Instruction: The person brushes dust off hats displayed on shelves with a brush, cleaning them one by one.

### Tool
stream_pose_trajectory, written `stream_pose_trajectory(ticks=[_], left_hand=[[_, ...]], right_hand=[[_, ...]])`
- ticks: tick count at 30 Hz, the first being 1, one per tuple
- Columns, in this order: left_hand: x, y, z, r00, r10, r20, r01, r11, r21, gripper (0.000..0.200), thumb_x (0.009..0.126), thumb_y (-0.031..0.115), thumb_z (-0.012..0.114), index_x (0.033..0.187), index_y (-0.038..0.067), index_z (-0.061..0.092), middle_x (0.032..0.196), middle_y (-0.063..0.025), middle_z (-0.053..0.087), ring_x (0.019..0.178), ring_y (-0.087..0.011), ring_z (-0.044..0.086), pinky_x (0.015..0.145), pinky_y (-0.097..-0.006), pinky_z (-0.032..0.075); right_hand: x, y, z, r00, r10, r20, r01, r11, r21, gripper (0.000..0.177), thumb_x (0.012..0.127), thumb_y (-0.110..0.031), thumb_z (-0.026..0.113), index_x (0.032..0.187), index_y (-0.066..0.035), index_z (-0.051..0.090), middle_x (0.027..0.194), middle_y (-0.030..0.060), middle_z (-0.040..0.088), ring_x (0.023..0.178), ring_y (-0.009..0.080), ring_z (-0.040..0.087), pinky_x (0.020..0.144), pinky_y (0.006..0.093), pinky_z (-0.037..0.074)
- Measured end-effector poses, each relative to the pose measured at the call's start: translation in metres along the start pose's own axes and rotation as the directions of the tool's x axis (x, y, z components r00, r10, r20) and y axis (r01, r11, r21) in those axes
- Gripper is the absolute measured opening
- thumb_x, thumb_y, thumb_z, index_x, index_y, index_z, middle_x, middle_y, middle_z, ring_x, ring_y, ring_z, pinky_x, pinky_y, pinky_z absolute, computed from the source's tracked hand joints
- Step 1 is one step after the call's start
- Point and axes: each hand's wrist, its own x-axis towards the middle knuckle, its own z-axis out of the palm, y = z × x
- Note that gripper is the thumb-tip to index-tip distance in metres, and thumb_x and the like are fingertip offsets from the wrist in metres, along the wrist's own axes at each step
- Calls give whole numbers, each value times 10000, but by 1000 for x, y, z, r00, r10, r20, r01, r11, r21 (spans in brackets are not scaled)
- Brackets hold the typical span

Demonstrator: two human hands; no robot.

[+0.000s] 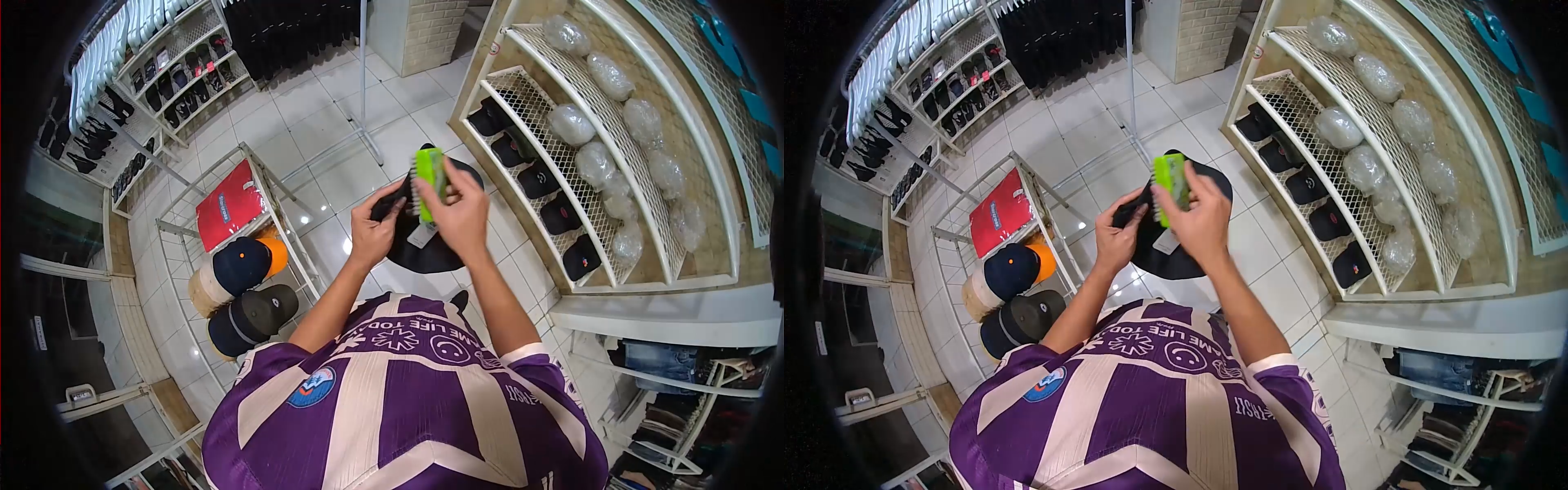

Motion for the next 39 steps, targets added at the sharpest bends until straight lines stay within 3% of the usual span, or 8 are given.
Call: stream_pose_trajectory(ticks=[8,14,18,20,25,30,35,39], left_hand=[[-4,-6,2,1000,-7,14,7,999,-40,372,904,-125,597,1243,-7,694,1117,-119,745,1030,-132,678,933,-267,519],[-9,11,7,985,121,120,-128,991,50,339,890,-84,679,1220,-5,706,1164,-127,738,1063,-154,678,917,-264,524],[-2,2,5,989,-9,-148,4,999,-33,290,947,-11,673,1237,-23,689,1140,-109,740,1028,-116,666,930,-262,513],[-2,9,3,985,0,-170,-3,1000,-21,277,962,1,667,1236,-23,689,1149,-101,735,1016,-113,662,926,-259,510],[-12,10,13,989,49,-142,-51,999,-6,333,964,17,672,1292,-28,650,1156,-113,730,1035,-119,660,940,-257,500],[-11,8,3,946,-204,250,266,932,-246,339,1003,196,638,1259,-26,644,1038,-63,712,918,-88,629,832,-251,505],[-3,8,7,965,-244,102,237,969,70,324,980,228,653,886,-78,700,683,-38,661,646,-76,561,573,-293,463],[-14,20,24,989,-138,46,131,982,136,311,982,218,636,885,-72,695,662,-65,652,634,-81,551,548,-319,452]], right_hand=[[-8,13,13,985,173,11,-170,952,255,545,817,-236,849,1245,56,679,773,63,593,612,92,490,551,254,432],[20,18,-3,978,41,-203,-65,991,-113,542,829,-296,829,1212,59,684,757,139,624,605,189,570,556,367,450],[-10,0,3,1000,16,5,-17,982,188,605,724,-323,902,1193,12,717,920,143,685,804,233,665,752,352,539],[-7,1,-16,961,-161,-223,120,975,-185,566,667,-277,935,1125,-14,731,1010,192,699,920,282,684,955,406,495],[13,38,-30,949,314,-23,-270,850,453,548,691,-234,918,1143,-11,703,1080,196,689,936,274,692,902,382,528],[3,16,-41,986,34,-161,-48,995,-87,562,673,-192,902,1178,-33,714,972,123,645,945,285,676,884,380,536],[-10,9,-36,887,-455,79,443,790,-424,650,683,-206,891,1289,-65,701,927,95,642,954,277,606,861,402,489],[-5,20,-23,925,-324,-199,183,837,-515,685,715,-243,882,1340,-71,660,995,92,631,966,295,565,855,417,467]])
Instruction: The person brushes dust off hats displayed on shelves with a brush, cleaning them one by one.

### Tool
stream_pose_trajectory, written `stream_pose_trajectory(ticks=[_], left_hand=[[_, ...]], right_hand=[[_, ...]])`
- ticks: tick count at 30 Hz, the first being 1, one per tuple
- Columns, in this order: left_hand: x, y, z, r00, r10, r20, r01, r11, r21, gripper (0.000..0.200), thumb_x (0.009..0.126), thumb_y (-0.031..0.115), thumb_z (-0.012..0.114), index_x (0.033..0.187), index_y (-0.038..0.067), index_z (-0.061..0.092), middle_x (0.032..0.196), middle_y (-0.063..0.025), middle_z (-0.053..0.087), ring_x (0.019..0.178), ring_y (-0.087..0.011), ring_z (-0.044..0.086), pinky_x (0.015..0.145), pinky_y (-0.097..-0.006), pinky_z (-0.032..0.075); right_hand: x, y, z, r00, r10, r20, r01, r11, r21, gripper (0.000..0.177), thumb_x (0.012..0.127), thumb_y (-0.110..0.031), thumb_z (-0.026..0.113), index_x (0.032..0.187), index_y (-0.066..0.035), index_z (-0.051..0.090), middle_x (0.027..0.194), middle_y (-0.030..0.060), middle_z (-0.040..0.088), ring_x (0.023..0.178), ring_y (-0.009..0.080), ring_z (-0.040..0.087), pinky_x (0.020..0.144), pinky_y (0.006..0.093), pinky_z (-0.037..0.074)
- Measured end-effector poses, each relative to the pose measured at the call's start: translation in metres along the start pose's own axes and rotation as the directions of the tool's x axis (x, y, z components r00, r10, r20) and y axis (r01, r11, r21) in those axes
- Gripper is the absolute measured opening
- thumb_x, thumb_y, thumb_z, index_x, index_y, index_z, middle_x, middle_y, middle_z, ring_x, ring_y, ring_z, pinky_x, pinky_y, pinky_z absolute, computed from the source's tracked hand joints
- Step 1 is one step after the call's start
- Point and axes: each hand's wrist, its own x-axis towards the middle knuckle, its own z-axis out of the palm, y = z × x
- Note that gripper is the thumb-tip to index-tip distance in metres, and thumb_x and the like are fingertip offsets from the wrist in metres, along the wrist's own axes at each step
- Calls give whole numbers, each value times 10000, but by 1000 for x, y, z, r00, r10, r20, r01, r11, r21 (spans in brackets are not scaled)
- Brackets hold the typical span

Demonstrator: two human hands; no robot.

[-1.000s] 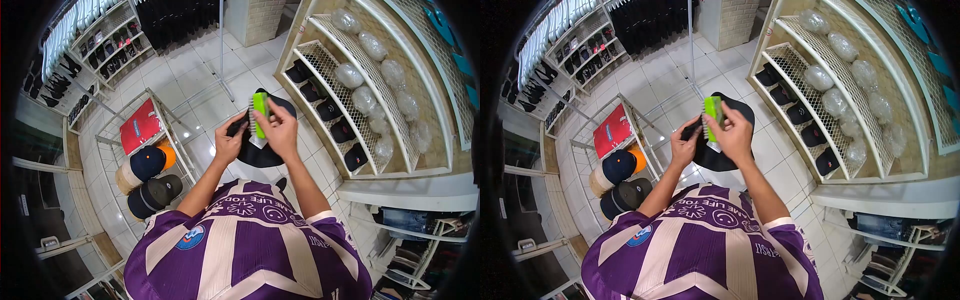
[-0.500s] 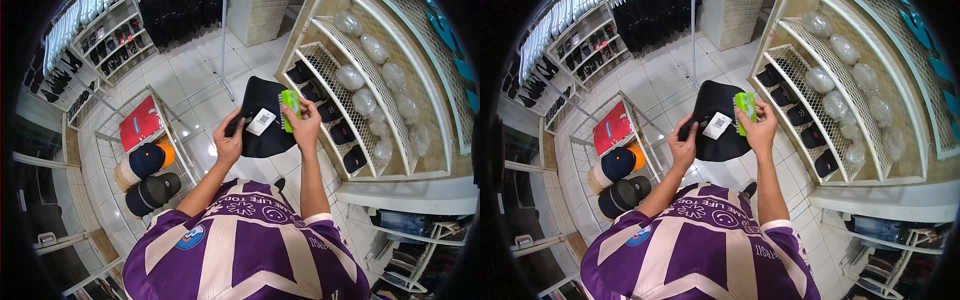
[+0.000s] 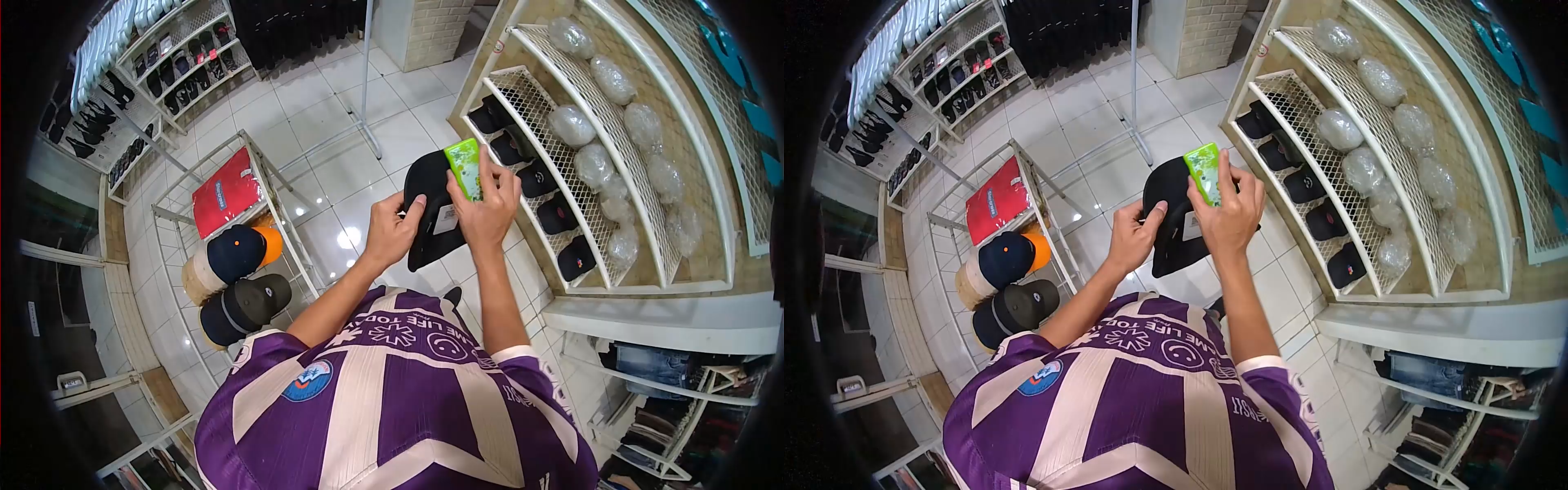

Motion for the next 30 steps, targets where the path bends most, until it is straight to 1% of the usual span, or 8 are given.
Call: stream_pose_trajectory(ticks=[5,9,12,17,20,24,28,30], left_hand=[[4,-14,-5,997,-55,-57,57,998,31,323,967,232,630,848,-65,667,561,-92,559,543,-99,452,506,-346,387],[-1,0,-6,997,-35,-63,43,991,129,333,965,243,616,835,-60,663,537,-114,511,524,-122,439,503,-359,375],[1,1,-6,993,-14,-120,30,991,133,331,959,247,616,837,-57,666,531,-117,501,512,-137,431,500,-364,371],[-4,-4,-11,995,-35,-92,53,976,211,345,957,250,612,808,-59,645,529,-134,485,496,-167,448,508,-378,376],[0,-2,-4,997,37,-68,-21,976,215,365,957,260,608,790,-63,638,530,-164,503,477,-231,473,513,-413,381],[-1,-6,-10,998,-15,-66,31,967,254,364,954,260,604,796,-67,636,543,-179,523,478,-263,477,519,-421,387],[2,-3,-7,996,-48,-75,65,965,254,358,950,260,607,803,-64,648,562,-180,539,493,-264,491,533,-418,400],[2,-9,-11,996,-45,-73,61,969,240,359,949,264,608,805,-62,652,565,-180,541,497,-261,495,536,-416,401]], right_hand=[[-15,-6,9,981,-167,96,152,977,148,690,762,-218,852,1378,-28,609,1043,140,610,943,304,565,839,422,475],[-9,16,9,994,65,91,-66,998,5,711,762,-205,847,1396,-18,585,1034,156,604,961,318,570,874,431,468],[-29,-4,10,961,-209,182,173,966,194,723,768,-211,843,1407,-17,568,1046,162,601,953,323,568,882,428,467],[-14,23,8,994,81,72,-81,997,6,699,782,-216,834,1396,-8,572,984,157,593,935,326,556,822,445,473],[-32,4,13,963,-178,203,136,969,204,730,784,-226,834,1420,-7,552,1025,164,599,943,329,555,843,446,472],[-14,31,14,988,86,125,-89,996,19,710,777,-228,838,1401,-9,579,1018,164,592,940,334,557,855,440,474],[-38,7,18,968,-171,185,139,975,175,657,785,-288,827,1347,-15,626,1020,158,600,934,329,560,833,453,470],[-35,32,20,983,-66,171,50,994,99,656,783,-293,829,1346,-21,629,1016,156,600,933,329,562,828,452,471]])
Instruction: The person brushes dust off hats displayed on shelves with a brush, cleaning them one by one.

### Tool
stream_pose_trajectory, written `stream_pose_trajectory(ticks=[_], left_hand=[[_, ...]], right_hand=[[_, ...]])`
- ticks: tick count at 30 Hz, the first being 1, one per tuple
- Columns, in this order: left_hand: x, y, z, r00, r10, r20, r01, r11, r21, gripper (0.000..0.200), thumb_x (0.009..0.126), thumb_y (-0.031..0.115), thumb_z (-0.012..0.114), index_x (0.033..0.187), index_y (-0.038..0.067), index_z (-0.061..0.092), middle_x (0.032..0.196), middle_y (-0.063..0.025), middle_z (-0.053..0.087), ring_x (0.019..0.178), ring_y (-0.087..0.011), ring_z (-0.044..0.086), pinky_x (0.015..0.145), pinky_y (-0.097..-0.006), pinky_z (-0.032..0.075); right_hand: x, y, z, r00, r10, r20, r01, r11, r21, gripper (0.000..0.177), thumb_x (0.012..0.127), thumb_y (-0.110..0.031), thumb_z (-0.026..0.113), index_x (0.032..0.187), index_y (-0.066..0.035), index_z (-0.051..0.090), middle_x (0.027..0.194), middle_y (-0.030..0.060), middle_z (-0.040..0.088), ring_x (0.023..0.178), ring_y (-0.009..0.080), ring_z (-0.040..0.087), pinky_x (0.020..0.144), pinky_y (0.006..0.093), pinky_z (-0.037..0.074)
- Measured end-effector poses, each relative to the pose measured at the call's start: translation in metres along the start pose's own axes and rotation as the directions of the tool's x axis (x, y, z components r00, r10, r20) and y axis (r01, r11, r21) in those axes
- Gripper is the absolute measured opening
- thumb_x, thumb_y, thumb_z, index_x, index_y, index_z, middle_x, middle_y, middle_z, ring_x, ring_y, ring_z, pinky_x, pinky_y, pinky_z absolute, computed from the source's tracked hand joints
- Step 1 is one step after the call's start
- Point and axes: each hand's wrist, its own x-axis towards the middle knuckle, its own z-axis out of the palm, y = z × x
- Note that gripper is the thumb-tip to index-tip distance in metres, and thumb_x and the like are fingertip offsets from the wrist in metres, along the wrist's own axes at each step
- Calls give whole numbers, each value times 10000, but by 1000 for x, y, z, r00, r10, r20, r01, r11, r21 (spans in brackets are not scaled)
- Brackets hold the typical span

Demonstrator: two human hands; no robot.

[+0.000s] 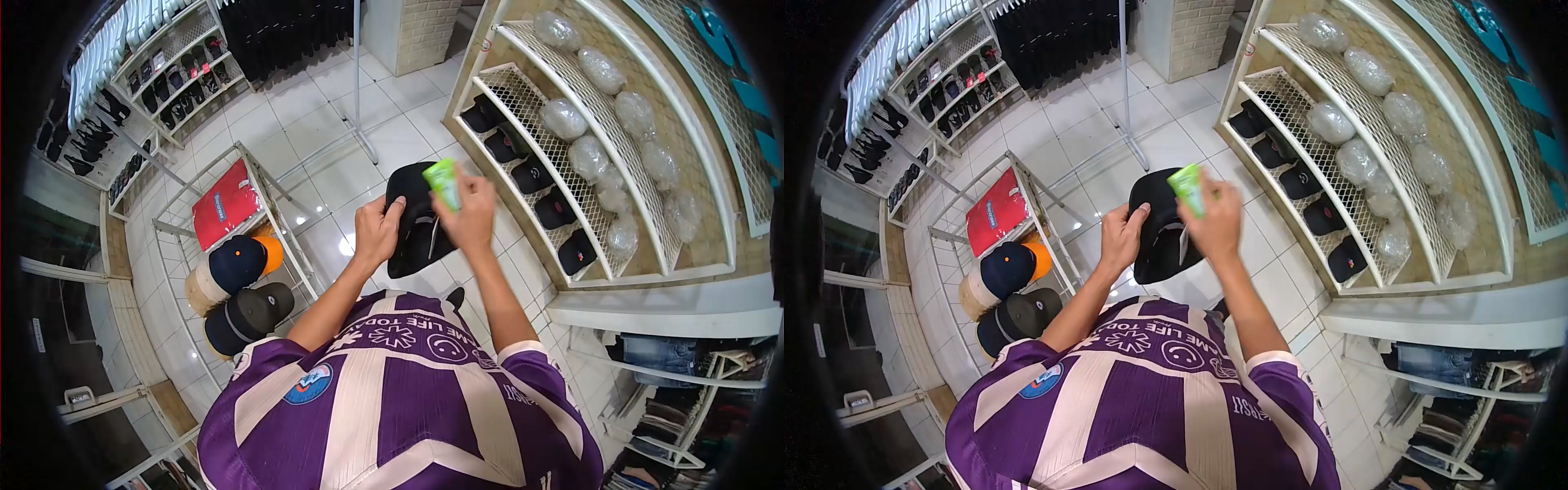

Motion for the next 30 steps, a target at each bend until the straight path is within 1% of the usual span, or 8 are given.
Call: stream_pose_trajectory(ticks=[5,10,13,17,21,23,28,30], left_hand=[[18,-37,-9,939,-331,-92,294,912,-286,333,925,222,678,788,-82,680,637,-62,649,596,-120,544,560,-332,429],[27,-43,-15,865,-490,110,422,592,-686,208,946,99,664,1042,-85,659,934,-136,722,737,-193,701,703,-289,575],[26,-42,-9,835,-472,282,510,472,-719,236,961,101,653,1128,-64,631,1002,-119,712,812,-179,704,717,-304,577],[27,-55,-6,812,-354,464,583,451,-676,440,935,137,712,1287,-70,549,1186,-193,663,1002,-229,703,843,-348,591],[19,-47,-10,940,-310,141,324,942,-86,948,800,367,853,1540,35,363,1527,-303,397,1382,-328,472,1125,-476,409],[19,-10,-26,929,199,311,-231,971,68,972,782,398,852,1543,37,367,1557,-252,396,1456,-367,368,1193,-478,307],[30,-7,-10,953,74,293,-143,965,221,438,895,394,704,795,-33,698,627,-255,612,612,-424,633,611,-477,489],[33,-16,-15,965,13,263,-72,974,215,409,899,362,693,801,-35,695,638,-256,618,632,-425,641,617,-475,490]], right_hand=[[25,30,-49,887,358,-293,-336,934,124,545,909,-253,758,1371,-10,602,1098,151,617,997,262,615,889,392,497],[15,27,-70,747,662,57,-483,482,732,472,1030,-214,600,1410,36,475,1253,145,614,1079,206,618,904,356,510],[14,14,-48,938,281,-205,-232,944,236,641,867,-244,813,1353,38,507,1149,123,648,1001,233,638,931,354,504],[15,35,-49,893,419,163,-443,760,476,740,752,-207,888,1341,54,524,1138,133,656,1041,228,623,962,343,485],[20,51,-50,863,317,393,-495,686,534,759,726,-118,862,1367,79,508,1209,148,653,1113,206,615,993,310,468],[27,50,-50,816,202,542,-512,688,514,773,716,-118,864,1378,66,509,1226,138,652,1123,199,611,1001,305,464],[44,-1,-37,873,223,433,-390,853,347,636,786,-197,792,1334,39,574,1179,193,665,1116,296,636,969,380,479],[43,7,-35,899,314,304,-424,798,429,604,803,-193,772,1329,35,582,1160,209,664,1109,327,635,969,396,478]])
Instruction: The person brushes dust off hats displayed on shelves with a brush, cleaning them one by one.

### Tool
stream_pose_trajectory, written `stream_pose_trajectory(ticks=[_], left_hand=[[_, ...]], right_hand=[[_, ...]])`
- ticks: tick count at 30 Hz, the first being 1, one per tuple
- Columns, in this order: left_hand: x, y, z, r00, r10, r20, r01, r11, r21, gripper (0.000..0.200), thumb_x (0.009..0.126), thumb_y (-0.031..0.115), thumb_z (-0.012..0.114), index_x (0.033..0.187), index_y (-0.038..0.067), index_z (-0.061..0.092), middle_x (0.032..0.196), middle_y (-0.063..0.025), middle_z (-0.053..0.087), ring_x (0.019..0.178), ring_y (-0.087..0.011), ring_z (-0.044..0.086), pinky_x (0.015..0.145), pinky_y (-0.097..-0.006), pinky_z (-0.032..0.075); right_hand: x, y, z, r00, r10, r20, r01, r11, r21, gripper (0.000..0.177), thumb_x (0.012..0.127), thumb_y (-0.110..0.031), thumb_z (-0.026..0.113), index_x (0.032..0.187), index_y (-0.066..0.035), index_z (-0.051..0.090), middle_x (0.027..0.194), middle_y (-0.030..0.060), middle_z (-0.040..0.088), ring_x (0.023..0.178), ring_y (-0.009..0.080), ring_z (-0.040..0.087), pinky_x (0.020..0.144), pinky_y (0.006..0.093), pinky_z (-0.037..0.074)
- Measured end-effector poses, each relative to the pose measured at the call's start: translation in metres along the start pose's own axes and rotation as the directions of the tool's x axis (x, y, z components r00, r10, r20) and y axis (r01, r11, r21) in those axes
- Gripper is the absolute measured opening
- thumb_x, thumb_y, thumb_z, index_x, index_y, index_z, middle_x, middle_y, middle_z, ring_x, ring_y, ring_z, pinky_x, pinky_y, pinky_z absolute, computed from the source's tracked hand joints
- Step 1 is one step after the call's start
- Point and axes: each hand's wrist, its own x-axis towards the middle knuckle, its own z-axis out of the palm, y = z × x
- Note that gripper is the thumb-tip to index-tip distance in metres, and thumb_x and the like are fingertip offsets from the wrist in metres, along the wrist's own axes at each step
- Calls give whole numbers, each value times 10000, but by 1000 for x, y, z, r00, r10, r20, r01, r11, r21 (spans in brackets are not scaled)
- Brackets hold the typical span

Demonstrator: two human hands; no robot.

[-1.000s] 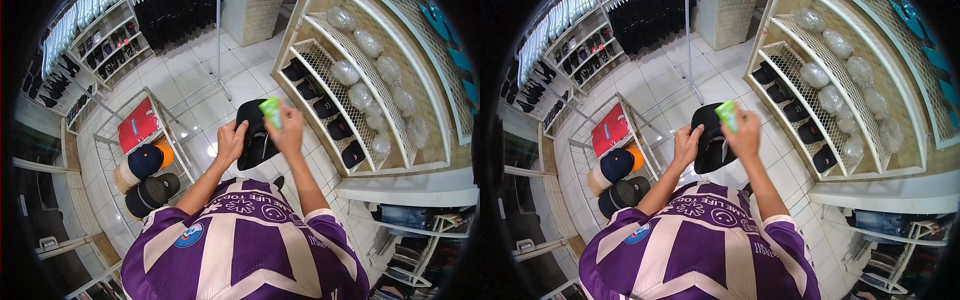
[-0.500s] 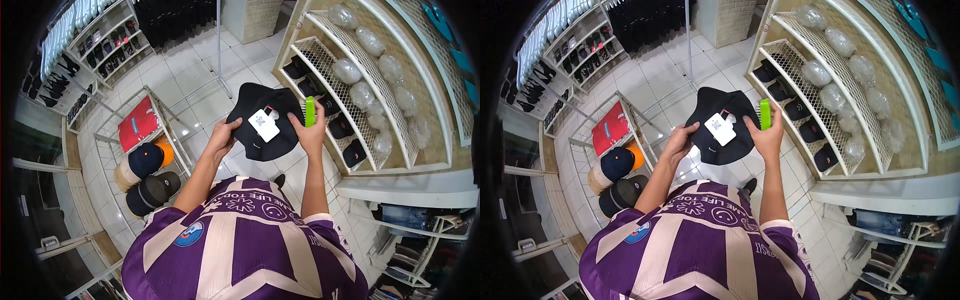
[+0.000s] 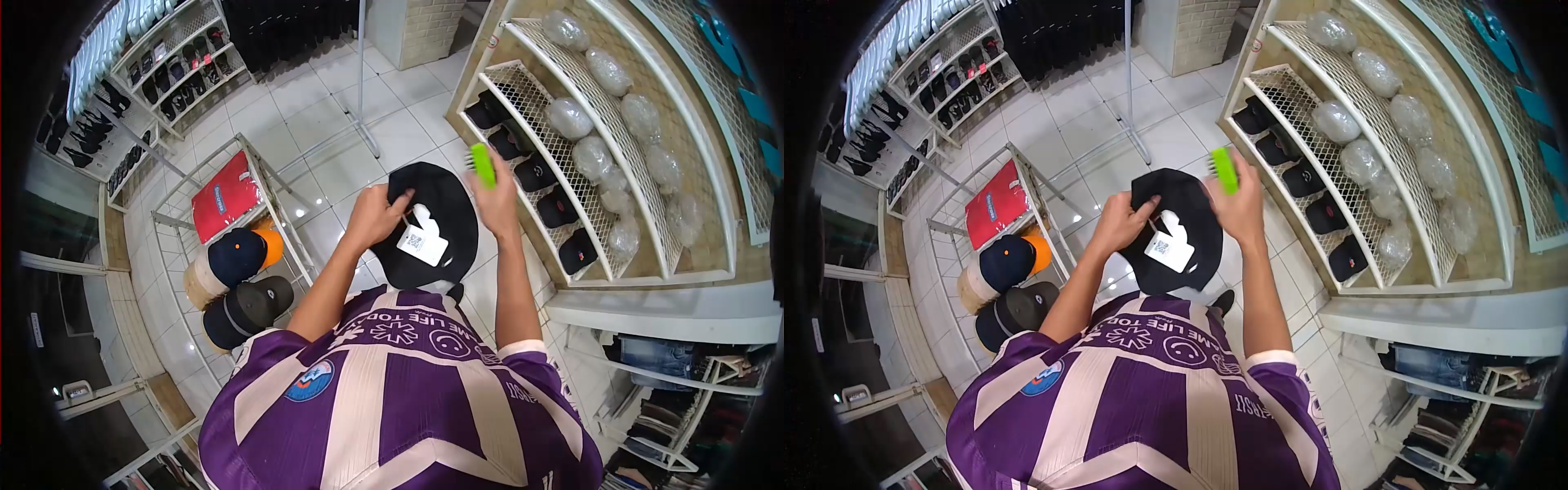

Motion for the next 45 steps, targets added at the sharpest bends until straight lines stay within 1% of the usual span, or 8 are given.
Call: stream_pose_trajectory(ticks=[6,11,16,21,27,32,39,45], left_hand=[[-7,-2,12,992,-124,-17,124,992,-4,364,915,291,646,810,-57,677,633,-263,605,637,-450,627,610,-494,466],[-10,18,-1,977,-215,-15,214,976,-33,372,920,293,645,795,-57,670,621,-279,581,634,-475,610,609,-517,456],[-11,9,17,995,-99,3,99,995,-21,356,924,285,646,819,-54,672,603,-261,577,590,-451,597,597,-498,456],[-4,15,-2,980,-179,-88,180,984,7,336,921,262,635,823,-57,667,569,-243,562,548,-418,595,568,-480,446],[7,12,20,989,-17,-150,28,997,73,319,933,242,624,829,-57,661,696,-296,616,718,-501,630,662,-530,478],[29,22,36,988,-57,-144,55,998,-17,297,935,229,630,857,-55,669,707,-291,623,718,-501,622,649,-497,479],[77,50,96,998,7,60,1,992,-128,371,962,277,635,849,-76,634,642,-225,605,589,-329,595,619,-439,466],[136,133,157,983,42,181,52,875,-481,315,955,220,657,927,-92,689,773,-104,708,699,-128,583,672,-330,482]], right_hand=[[-29,-48,33,992,54,-110,-55,998,-11,559,791,-219,822,1253,14,611,1139,230,667,1046,381,659,915,432,519],[-16,5,30,952,23,-305,-164,879,-448,638,709,-306,888,1122,-2,509,1014,266,647,929,454,648,809,523,518],[-25,-17,39,984,122,-132,-146,970,-194,697,663,-358,920,1103,-2,512,927,242,680,869,424,678,786,485,538],[-5,37,-1,927,71,-368,-279,788,-550,676,661,-337,919,1077,0,507,964,245,679,861,420,686,769,485,541],[-25,-34,6,959,133,-249,-197,947,-254,644,662,-338,905,1091,-36,531,990,226,681,854,383,703,766,457,548],[-32,86,-63,888,45,-457,-331,752,-569,632,654,-302,890,1110,-42,539,1004,214,661,908,413,666,790,505,528],[-47,63,-160,806,30,-591,-362,815,-453,615,942,-272,703,1493,-85,506,1061,195,603,1000,321,622,894,380,490],[10,4,-269,677,-431,-597,1,811,-585,463,969,-164,676,1413,-62,594,1234,213,637,1116,324,646,948,396,498]])
